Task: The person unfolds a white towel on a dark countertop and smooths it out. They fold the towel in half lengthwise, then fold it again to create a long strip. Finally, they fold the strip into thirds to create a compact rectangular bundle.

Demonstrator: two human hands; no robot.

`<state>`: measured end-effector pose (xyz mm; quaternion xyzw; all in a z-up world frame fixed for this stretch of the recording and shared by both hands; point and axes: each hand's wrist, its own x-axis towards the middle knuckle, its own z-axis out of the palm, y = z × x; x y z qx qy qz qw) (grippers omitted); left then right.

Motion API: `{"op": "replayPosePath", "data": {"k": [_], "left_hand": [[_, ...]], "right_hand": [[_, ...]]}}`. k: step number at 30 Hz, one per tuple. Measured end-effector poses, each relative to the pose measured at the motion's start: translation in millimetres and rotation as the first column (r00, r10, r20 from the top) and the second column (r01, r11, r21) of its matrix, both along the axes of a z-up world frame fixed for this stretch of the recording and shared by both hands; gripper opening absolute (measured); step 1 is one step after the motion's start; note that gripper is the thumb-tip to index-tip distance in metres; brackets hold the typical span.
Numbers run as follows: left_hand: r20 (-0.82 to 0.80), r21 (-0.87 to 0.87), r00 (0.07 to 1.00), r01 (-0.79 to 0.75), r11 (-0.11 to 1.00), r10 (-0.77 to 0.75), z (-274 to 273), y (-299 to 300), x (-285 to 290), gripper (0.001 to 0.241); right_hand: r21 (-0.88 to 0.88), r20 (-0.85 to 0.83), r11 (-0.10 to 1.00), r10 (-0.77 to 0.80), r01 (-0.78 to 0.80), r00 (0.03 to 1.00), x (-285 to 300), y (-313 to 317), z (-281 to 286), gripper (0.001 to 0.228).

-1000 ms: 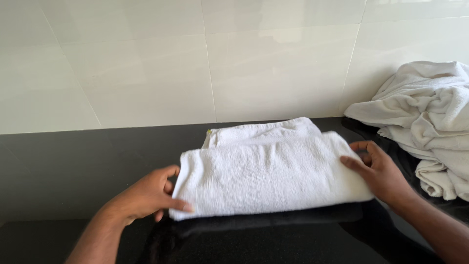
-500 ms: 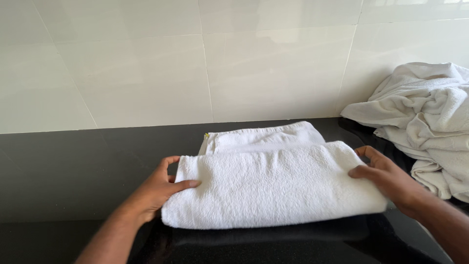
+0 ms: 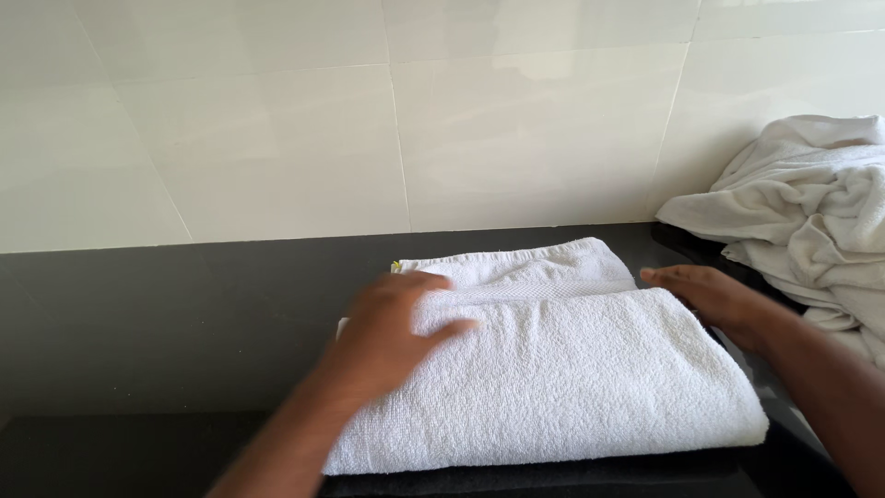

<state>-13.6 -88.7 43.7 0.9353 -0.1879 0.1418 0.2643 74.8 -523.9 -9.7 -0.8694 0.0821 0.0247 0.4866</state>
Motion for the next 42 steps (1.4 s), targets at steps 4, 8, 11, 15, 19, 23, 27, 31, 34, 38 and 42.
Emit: {"op": "replayPosePath", "data": {"k": [4, 8, 11, 15, 19, 23, 27, 31, 34, 38, 42], "left_hand": [[-0.214, 0.284, 0.969, 0.181, 0.941, -0.122, -8, -65, 17, 0.098], [-0.283, 0.180, 0.948, 0.202, 0.963, -0.146, -19, -92, 33, 0.107], [-0.279, 0.164, 0.940, 0.249, 0.955, -0.197, -24, -90, 41, 0.112], [-0.421, 0.011, 0.856, 0.335, 0.942, -0.299, -22, -80, 44, 0.119], [-0.457, -0.042, 0.799, 0.419, 0.907, -0.390, -17, -78, 39, 0.120], [-0.452, 0.061, 0.871, 0.247, 0.967, -0.194, -6, -72, 36, 0.104], [-0.352, 0.275, 0.935, 0.057, 0.960, 0.045, 9, -38, 42, 0.098], [-0.444, 0.252, 0.890, 0.010, 0.968, 0.107, 7, 8, 50, 0.098], [-0.497, 0.156, 0.860, -0.042, 0.987, 0.115, -11, 30, 51, 0.096], [-0.412, 0.005, 0.909, -0.066, 0.998, 0.062, -25, 46, 47, 0.084], [-0.269, -0.223, 0.960, 0.019, 0.975, -0.080, -37, 59, 40, 0.058]], "right_hand": [[0.013, -0.181, 0.998, -0.054, 0.058, 0.982, 30, 8, 7, 0.072], [0.006, -0.142, 1.000, -0.006, 0.007, 0.990, 53, 15, -3, 0.067], [-0.180, -0.131, 0.981, 0.050, -0.073, 0.990, 77, 11, -12, 0.061], [-0.247, 0.017, 0.967, 0.077, -0.071, 0.997, 106, 3, -29, 0.059], [-0.186, 0.156, 0.980, -0.047, 0.076, 0.987, 112, 4, -47, 0.056], [-0.211, 0.205, 0.971, -0.072, 0.115, 0.976, 100, 0, -37, 0.066], [0.018, 0.098, 0.996, -0.092, 0.090, 0.991, 59, -6, -13, 0.077], [0.231, -0.127, 0.953, 0.229, -0.196, 0.965, 8, -8, 16, 0.100], [-0.234, -0.273, 0.966, 0.044, -0.111, 0.961, -24, 5, 24, 0.097], [-0.097, -0.288, 0.991, 0.063, -0.095, 0.956, -46, 16, 34, 0.084], [0.073, -0.222, 0.993, 0.111, -0.097, 0.969, -44, 4, 38, 0.080]]}}
